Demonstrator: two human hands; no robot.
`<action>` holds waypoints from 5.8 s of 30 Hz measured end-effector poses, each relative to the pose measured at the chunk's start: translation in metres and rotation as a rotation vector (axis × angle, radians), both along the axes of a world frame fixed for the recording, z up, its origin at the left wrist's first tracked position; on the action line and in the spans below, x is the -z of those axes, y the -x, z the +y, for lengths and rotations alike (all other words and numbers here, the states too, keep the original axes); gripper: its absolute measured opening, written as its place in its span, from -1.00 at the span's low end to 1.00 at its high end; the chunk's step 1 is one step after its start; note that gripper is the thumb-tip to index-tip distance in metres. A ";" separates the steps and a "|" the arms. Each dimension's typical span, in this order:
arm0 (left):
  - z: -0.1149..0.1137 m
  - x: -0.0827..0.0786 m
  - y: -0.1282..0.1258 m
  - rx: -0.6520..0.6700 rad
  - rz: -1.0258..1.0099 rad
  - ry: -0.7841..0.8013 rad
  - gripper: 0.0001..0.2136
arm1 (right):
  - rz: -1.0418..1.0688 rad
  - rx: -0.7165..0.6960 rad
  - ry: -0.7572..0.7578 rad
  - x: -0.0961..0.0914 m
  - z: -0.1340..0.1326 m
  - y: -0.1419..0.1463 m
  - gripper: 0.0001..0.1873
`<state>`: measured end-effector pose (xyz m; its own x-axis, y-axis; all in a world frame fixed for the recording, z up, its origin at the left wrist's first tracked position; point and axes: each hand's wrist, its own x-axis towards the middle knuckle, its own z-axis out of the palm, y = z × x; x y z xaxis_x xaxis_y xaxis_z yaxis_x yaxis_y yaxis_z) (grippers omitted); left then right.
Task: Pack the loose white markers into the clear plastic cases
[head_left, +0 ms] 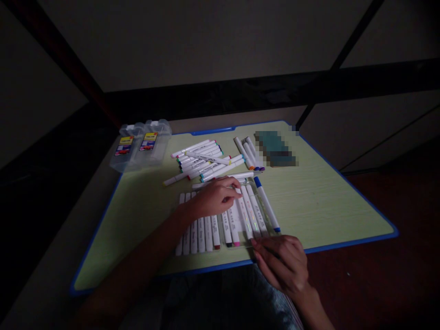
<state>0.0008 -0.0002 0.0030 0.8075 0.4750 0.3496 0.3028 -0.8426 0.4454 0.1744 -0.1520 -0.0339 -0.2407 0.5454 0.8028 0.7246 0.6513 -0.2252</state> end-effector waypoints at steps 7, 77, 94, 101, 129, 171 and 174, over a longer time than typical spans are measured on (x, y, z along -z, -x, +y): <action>0.000 0.001 0.000 -0.005 0.003 0.003 -0.75 | 0.024 -0.007 0.006 0.002 -0.001 0.000 -0.90; -0.003 0.005 -0.032 -0.251 0.056 0.104 -0.69 | 0.089 -0.059 -0.031 0.006 -0.003 -0.003 -0.85; -0.004 0.003 -0.034 -0.228 0.057 0.168 -0.70 | 0.071 -0.022 0.023 -0.002 -0.005 -0.002 -0.89; -0.002 0.005 -0.035 -0.215 0.011 0.161 -0.72 | 0.042 -0.020 0.012 -0.003 -0.004 -0.002 -0.89; -0.003 -0.009 -0.036 -0.198 -0.494 0.948 -0.92 | 0.048 -0.016 -0.007 0.000 -0.003 -0.002 -0.92; -0.002 -0.002 -0.034 -0.475 -0.439 0.756 -0.88 | 0.028 0.026 0.000 0.001 -0.005 -0.003 -0.88; -0.005 -0.001 -0.034 -0.466 -0.384 0.647 -0.88 | 0.023 0.024 0.000 0.000 -0.004 -0.002 -0.88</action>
